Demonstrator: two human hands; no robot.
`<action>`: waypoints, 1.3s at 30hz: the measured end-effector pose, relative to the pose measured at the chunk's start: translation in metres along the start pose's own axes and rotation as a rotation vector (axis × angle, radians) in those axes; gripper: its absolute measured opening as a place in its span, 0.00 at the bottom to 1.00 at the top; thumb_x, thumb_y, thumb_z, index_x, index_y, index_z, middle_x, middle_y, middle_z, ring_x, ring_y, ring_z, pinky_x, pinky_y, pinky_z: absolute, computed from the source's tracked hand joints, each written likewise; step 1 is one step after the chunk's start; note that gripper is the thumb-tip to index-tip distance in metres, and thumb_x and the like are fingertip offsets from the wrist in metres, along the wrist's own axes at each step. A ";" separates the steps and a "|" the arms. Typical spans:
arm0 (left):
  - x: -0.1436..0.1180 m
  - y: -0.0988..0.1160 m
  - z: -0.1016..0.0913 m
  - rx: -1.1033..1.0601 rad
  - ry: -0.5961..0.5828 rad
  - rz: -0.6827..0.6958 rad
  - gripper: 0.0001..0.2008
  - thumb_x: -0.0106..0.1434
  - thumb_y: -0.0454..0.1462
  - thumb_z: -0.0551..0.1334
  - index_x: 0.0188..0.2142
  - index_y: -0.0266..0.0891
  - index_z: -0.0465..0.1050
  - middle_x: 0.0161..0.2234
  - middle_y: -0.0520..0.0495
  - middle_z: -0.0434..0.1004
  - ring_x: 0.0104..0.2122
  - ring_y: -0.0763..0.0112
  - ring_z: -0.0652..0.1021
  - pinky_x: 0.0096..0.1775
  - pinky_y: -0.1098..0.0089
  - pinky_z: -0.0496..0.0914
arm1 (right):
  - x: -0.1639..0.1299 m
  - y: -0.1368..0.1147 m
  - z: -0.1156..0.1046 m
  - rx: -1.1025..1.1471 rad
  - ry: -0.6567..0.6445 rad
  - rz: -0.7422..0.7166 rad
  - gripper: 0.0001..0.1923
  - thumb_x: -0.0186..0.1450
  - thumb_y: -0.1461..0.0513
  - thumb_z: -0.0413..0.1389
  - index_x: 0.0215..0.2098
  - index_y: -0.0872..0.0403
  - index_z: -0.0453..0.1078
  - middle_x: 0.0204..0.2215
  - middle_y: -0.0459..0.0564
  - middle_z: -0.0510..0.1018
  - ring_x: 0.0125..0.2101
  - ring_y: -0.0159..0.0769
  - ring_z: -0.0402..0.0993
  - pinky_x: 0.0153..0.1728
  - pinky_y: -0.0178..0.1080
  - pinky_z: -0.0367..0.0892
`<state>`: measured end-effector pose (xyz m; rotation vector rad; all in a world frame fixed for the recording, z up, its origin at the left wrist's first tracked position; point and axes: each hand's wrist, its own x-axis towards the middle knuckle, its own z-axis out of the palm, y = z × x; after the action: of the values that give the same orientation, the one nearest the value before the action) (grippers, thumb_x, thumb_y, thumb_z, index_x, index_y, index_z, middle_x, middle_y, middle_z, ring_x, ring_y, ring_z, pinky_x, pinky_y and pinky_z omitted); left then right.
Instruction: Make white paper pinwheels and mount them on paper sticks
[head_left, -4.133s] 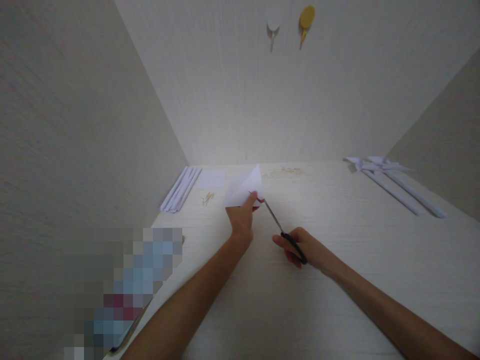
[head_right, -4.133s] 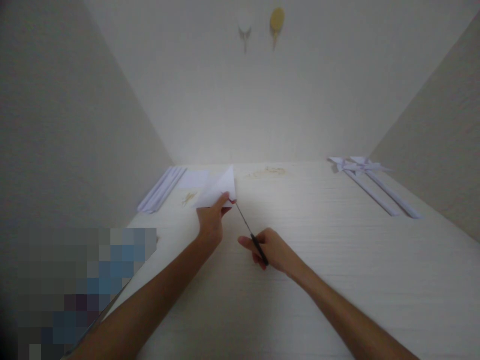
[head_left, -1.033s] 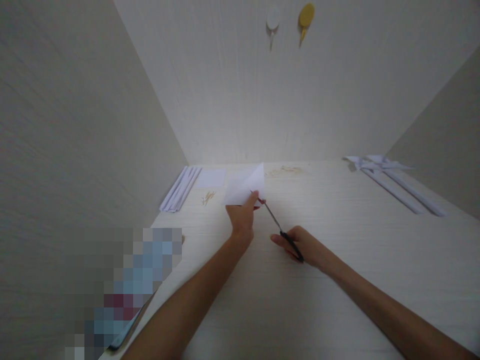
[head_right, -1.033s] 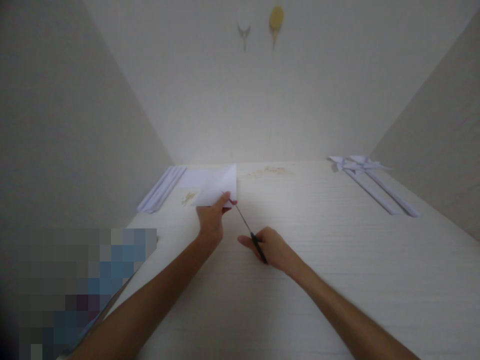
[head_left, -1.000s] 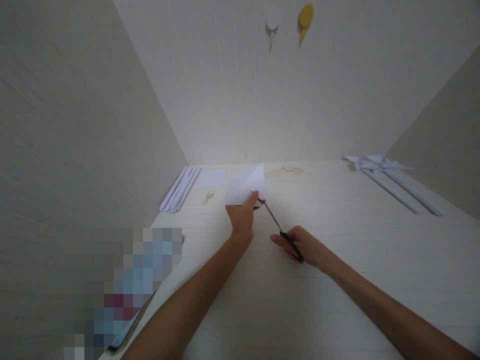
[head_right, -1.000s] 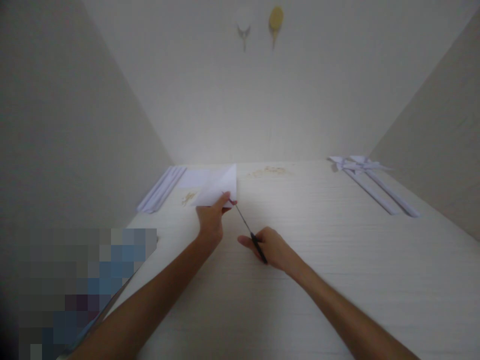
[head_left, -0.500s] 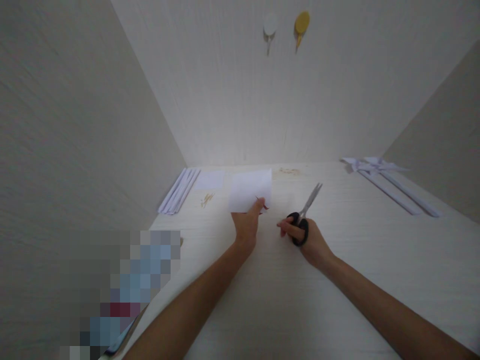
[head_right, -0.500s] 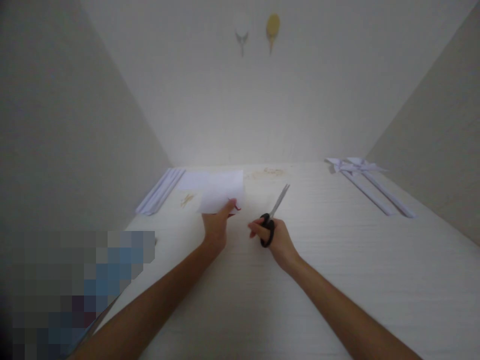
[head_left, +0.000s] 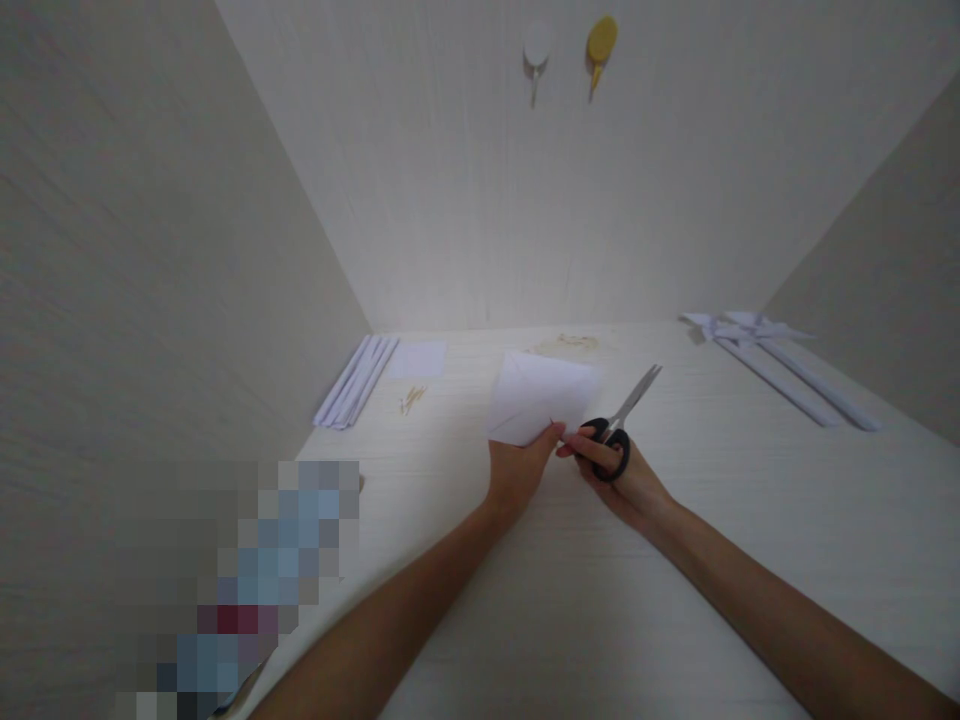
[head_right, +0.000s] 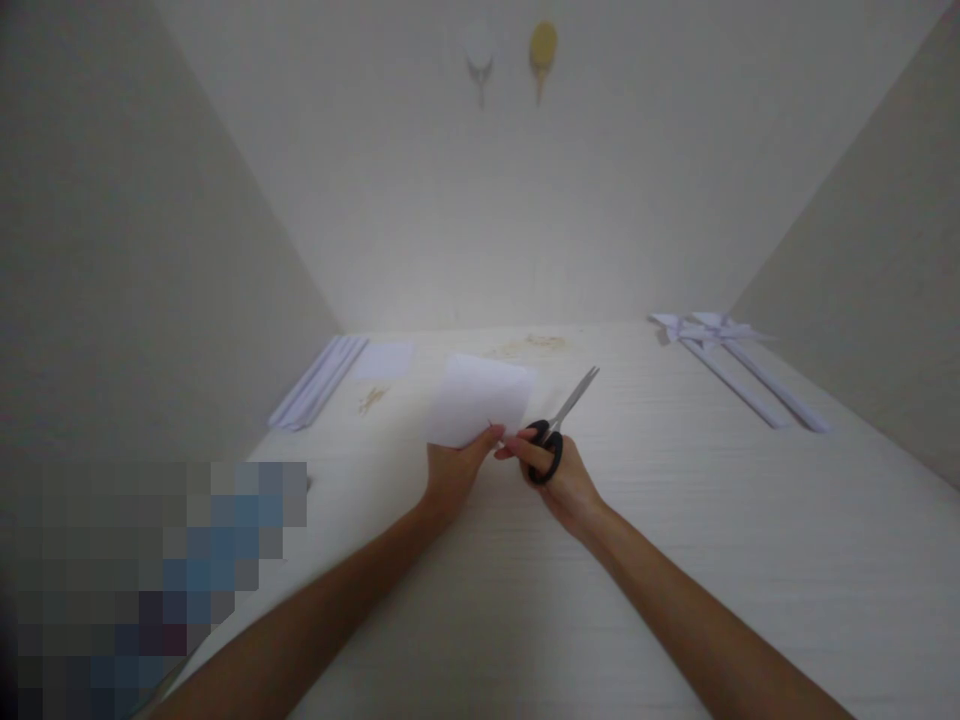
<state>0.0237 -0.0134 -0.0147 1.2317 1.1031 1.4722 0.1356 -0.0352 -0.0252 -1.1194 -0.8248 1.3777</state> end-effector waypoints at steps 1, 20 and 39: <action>0.000 0.000 0.000 0.003 -0.009 0.003 0.08 0.44 0.35 0.64 0.27 0.36 0.73 0.29 0.46 0.78 0.31 0.65 0.77 0.38 0.63 0.70 | 0.000 0.000 -0.001 -0.006 -0.001 -0.009 0.14 0.44 0.56 0.63 0.22 0.57 0.67 0.16 0.45 0.73 0.13 0.22 0.51 0.14 0.31 0.43; 0.005 0.000 -0.001 -0.105 0.027 -0.111 0.05 0.43 0.34 0.65 0.24 0.37 0.73 0.28 0.49 0.76 0.29 0.70 0.76 0.35 0.69 0.70 | 0.000 0.002 -0.001 -0.061 -0.044 -0.038 0.12 0.42 0.60 0.64 0.22 0.57 0.69 0.15 0.44 0.72 0.15 0.24 0.57 0.16 0.32 0.47; 0.039 0.000 -0.042 -0.728 -0.414 -0.584 0.18 0.47 0.46 0.59 0.31 0.33 0.72 0.30 0.41 0.77 0.35 0.57 0.76 0.38 0.61 0.69 | 0.009 0.000 -0.014 -0.042 -0.051 0.000 0.11 0.44 0.61 0.63 0.17 0.58 0.66 0.11 0.43 0.69 0.10 0.21 0.53 0.10 0.29 0.42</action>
<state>-0.0219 0.0210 -0.0114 0.5784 0.4942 0.9601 0.1492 -0.0277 -0.0309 -1.1200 -0.8937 1.4000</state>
